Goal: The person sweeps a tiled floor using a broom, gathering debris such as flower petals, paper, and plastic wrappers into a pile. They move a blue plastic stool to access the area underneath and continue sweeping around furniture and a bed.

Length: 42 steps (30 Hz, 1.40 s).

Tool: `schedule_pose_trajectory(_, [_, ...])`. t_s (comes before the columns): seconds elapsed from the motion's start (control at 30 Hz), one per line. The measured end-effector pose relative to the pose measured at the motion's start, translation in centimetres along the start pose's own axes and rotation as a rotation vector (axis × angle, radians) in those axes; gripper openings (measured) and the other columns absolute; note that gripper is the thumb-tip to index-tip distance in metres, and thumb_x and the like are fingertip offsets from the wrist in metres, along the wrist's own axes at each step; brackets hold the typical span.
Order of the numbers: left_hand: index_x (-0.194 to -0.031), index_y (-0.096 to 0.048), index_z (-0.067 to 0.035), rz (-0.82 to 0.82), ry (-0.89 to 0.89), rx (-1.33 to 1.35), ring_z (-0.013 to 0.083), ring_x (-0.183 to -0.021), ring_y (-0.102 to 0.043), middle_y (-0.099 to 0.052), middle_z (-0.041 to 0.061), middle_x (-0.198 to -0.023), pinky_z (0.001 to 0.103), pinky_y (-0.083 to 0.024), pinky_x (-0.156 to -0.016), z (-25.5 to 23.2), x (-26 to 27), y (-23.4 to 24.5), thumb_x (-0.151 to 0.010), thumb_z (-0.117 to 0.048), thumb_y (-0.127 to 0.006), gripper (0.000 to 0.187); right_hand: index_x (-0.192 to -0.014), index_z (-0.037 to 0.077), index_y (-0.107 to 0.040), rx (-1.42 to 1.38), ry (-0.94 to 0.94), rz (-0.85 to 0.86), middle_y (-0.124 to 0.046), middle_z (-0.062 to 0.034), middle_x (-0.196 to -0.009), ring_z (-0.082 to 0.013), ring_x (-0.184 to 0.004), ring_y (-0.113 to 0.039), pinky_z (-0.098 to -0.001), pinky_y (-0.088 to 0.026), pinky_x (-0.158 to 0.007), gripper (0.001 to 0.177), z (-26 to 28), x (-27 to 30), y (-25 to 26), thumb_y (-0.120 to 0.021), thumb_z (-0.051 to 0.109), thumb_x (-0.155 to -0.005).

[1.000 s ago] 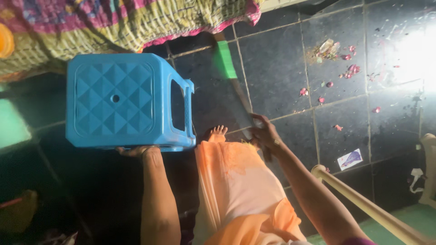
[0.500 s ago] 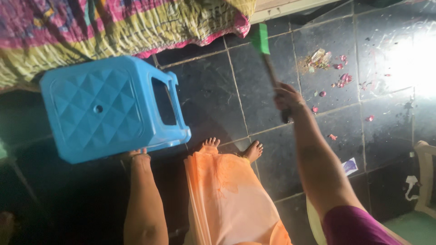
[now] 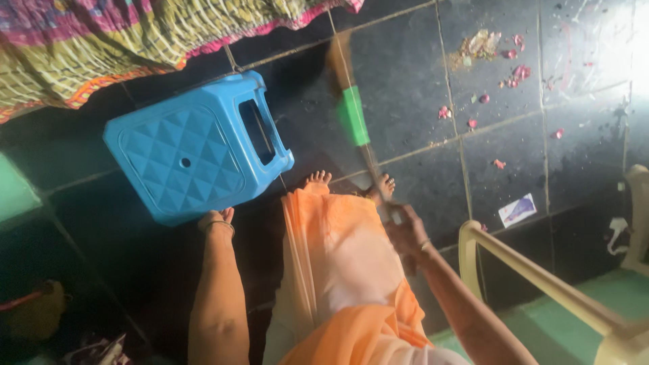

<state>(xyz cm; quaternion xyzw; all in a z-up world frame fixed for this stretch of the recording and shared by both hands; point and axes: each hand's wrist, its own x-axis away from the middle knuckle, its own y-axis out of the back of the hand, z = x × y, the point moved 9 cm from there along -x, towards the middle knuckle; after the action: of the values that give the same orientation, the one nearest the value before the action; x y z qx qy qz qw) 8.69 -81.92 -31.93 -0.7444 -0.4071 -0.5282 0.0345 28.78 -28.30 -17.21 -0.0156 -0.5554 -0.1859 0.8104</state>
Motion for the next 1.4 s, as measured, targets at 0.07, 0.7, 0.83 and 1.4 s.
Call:
schedule_pose_trajectory(0.07, [-0.112, -0.058, 0.012, 0.137, 0.014, -0.107, 0.0295, -0.083, -0.074, -0.069, 0.018, -0.098, 0.039, -0.064, -0.079, 0.0, 0.6, -0.2, -0.099, -0.015, -0.058, 0.031, -0.135, 0.029, -0.06, 0.004, -0.15, 0.128, -0.058, -0.0048, -0.067, -0.013, -0.049, -0.052, -0.0298, -0.041, -0.039, 0.054, -1.7, 2.4, -2.6, -0.074, 0.013, -0.087])
schedule_pose_trajectory(0.7, [-0.127, -0.057, -0.006, 0.715, -0.33, -0.559, 0.0219, -0.091, -0.074, -0.074, 0.013, -0.111, 0.033, -0.058, -0.071, -0.2, 17.9, -8.6, -0.098, -0.033, -0.062, 0.041, -0.133, 0.02, -0.061, 0.101, -0.069, 0.008, -0.06, -0.0068, -0.065, -0.0165, -0.044, -0.05, -0.0356, -0.04, -0.035, 0.052, -7.0, 5.7, 7.4, -0.075, 0.006, -0.085])
schedule_pose_trajectory(0.83, [-0.127, -0.059, -0.007, 0.753, -0.341, -0.547, 0.0209, -0.092, -0.074, -0.074, 0.012, -0.113, 0.033, -0.058, -0.073, 1.8, 22.4, -8.3, -0.098, -0.035, -0.061, 0.04, -0.134, 0.023, -0.065, 0.151, -0.195, 0.191, -0.062, -0.0056, -0.066, -0.0131, -0.047, -0.054, -0.0305, -0.045, -0.039, 0.05, -11.0, 5.3, 8.1, -0.076, 0.012, -0.087])
schedule_pose_trajectory(1.4, [-0.138, -0.054, -0.009, 1.428, -0.305, -0.73, 0.0187, -0.106, -0.069, -0.071, 0.011, -0.124, 0.032, -0.056, -0.085, 14.7, 54.1, -19.8, -0.099, -0.044, -0.057, 0.053, -0.147, 0.028, -0.048, 0.177, -0.098, 0.004, -0.059, -0.0067, -0.063, -0.0157, -0.044, -0.051, -0.0322, -0.042, -0.035, 0.068, -14.9, 8.1, 25.9, -0.074, 0.008, -0.087])
